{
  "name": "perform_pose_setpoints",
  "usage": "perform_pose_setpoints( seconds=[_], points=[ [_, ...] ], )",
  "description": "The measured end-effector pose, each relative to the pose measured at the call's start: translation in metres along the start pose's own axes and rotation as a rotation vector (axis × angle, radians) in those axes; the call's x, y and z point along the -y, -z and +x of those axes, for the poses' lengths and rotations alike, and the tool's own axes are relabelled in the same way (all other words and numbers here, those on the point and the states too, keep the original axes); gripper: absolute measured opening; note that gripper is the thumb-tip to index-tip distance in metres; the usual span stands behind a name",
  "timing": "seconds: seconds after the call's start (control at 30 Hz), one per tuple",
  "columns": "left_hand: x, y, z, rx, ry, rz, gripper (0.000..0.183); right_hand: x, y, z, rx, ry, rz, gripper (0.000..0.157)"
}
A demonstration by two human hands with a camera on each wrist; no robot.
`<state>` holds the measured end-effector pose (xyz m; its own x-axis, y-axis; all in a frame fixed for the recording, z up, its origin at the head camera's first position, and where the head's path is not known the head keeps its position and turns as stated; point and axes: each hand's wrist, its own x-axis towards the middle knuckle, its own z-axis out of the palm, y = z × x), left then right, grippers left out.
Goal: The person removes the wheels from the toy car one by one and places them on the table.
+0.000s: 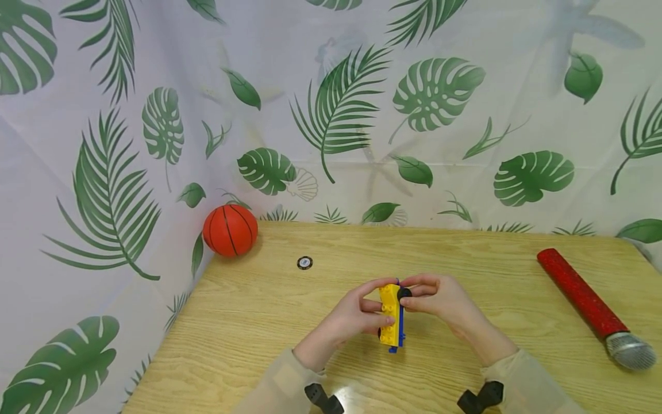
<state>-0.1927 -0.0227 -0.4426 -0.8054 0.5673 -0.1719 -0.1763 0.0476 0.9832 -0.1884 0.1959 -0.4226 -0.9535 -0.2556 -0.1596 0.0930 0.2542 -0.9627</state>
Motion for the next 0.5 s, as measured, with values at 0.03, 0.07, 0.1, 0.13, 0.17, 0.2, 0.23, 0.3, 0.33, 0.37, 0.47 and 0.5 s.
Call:
perform_pose_setpoints(
  seconds=[0.03,0.07,0.1,0.13,0.17,0.2,0.23,0.3,0.33,0.37,0.47,0.5],
  points=[
    [0.0000,-0.0001,0.0002,0.001,-0.001,0.000,0.062,-0.0002,0.0000,0.0000,0.000,-0.001,0.002,0.051],
    [-0.0001,-0.0001,0.0003,0.002,0.000,0.001,0.062,-0.0005,0.0001,0.0000,0.000,-0.002,0.004,0.051],
    [-0.0001,-0.0002,0.0004,0.001,0.000,0.004,0.062,-0.0006,0.0001,-0.0001,-0.001,-0.005,0.003,0.051],
    [-0.0002,-0.0002,0.0004,0.000,0.000,0.008,0.062,-0.0007,0.0001,-0.0001,-0.002,-0.008,0.000,0.051],
    [-0.0003,-0.0003,0.0005,0.000,0.002,0.010,0.061,-0.0007,0.0000,-0.0001,-0.005,-0.010,-0.002,0.051],
    [-0.0004,-0.0004,0.0006,0.000,0.003,0.012,0.061,-0.0007,0.0000,-0.0001,-0.006,-0.013,-0.002,0.050],
    [-0.0005,-0.0005,0.0006,0.002,0.003,0.013,0.061,-0.0006,0.0000,-0.0002,-0.008,-0.016,-0.002,0.050],
    [-0.0006,-0.0007,0.0007,0.003,0.004,0.012,0.061,-0.0002,-0.0001,-0.0003,-0.011,-0.022,-0.002,0.049],
    [-0.0007,-0.0008,0.0007,0.004,0.003,0.011,0.061,0.0000,-0.0001,-0.0003,-0.012,-0.024,-0.002,0.049],
    [-0.0007,-0.0009,0.0007,0.004,0.002,0.014,0.061,0.0001,-0.0001,-0.0003,-0.012,-0.024,0.000,0.048],
    [-0.0005,-0.0013,0.0009,0.004,-0.001,0.021,0.061,-0.0001,0.0000,-0.0006,-0.015,-0.018,-0.015,0.047],
    [-0.0004,-0.0014,0.0009,0.003,0.000,0.026,0.061,-0.0003,0.0001,-0.0008,-0.017,-0.015,-0.024,0.046]
  ],
)
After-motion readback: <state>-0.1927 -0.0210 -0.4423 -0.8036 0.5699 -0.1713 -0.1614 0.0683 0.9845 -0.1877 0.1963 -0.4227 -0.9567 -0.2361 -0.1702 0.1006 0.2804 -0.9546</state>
